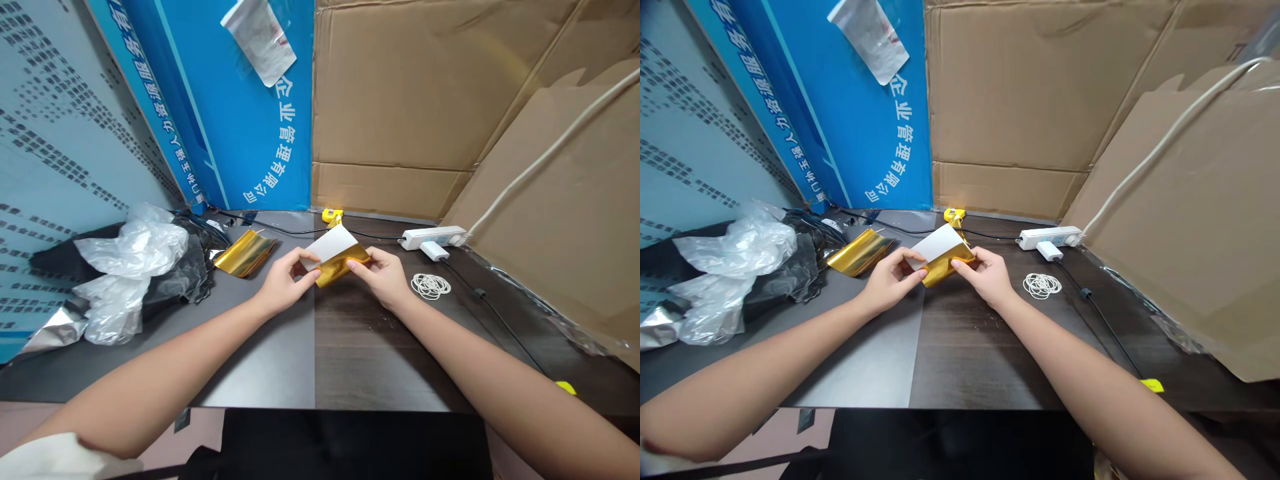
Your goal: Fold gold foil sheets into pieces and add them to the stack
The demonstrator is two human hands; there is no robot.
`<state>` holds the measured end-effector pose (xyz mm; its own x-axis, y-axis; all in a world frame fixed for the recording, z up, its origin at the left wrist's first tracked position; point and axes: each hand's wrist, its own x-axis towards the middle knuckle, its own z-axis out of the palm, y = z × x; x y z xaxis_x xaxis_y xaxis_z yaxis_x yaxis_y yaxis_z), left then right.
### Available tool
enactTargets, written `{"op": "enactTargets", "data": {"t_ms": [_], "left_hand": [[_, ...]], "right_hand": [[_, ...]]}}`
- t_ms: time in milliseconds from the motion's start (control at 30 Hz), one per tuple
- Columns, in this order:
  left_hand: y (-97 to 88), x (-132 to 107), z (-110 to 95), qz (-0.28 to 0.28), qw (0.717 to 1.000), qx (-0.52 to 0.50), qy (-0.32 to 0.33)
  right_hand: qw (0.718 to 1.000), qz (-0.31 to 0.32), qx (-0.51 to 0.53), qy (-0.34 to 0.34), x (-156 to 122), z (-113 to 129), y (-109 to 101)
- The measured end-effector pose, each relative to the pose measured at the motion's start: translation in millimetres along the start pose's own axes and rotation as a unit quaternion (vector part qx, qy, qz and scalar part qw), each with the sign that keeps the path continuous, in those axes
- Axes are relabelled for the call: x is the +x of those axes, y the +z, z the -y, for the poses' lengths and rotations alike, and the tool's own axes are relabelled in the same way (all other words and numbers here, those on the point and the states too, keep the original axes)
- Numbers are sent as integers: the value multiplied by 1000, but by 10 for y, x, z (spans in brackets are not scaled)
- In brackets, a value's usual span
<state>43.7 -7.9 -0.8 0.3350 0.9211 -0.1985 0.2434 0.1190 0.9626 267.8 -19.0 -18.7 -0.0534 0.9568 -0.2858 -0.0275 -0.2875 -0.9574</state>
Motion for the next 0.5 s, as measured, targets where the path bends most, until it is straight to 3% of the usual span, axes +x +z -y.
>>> {"op": "enactTargets", "data": {"t_ms": [167, 367, 500], "left_hand": [[76, -36, -105, 2, 992, -112, -66], [89, -2, -167, 9, 950, -225, -214], [111, -3, -147, 13, 951, -211, -225]], "right_hand": [[998, -29, 58, 24, -23, 26, 72], [995, 35, 79, 54, -59, 56, 82], [996, 68, 33, 56, -74, 45, 80]]}}
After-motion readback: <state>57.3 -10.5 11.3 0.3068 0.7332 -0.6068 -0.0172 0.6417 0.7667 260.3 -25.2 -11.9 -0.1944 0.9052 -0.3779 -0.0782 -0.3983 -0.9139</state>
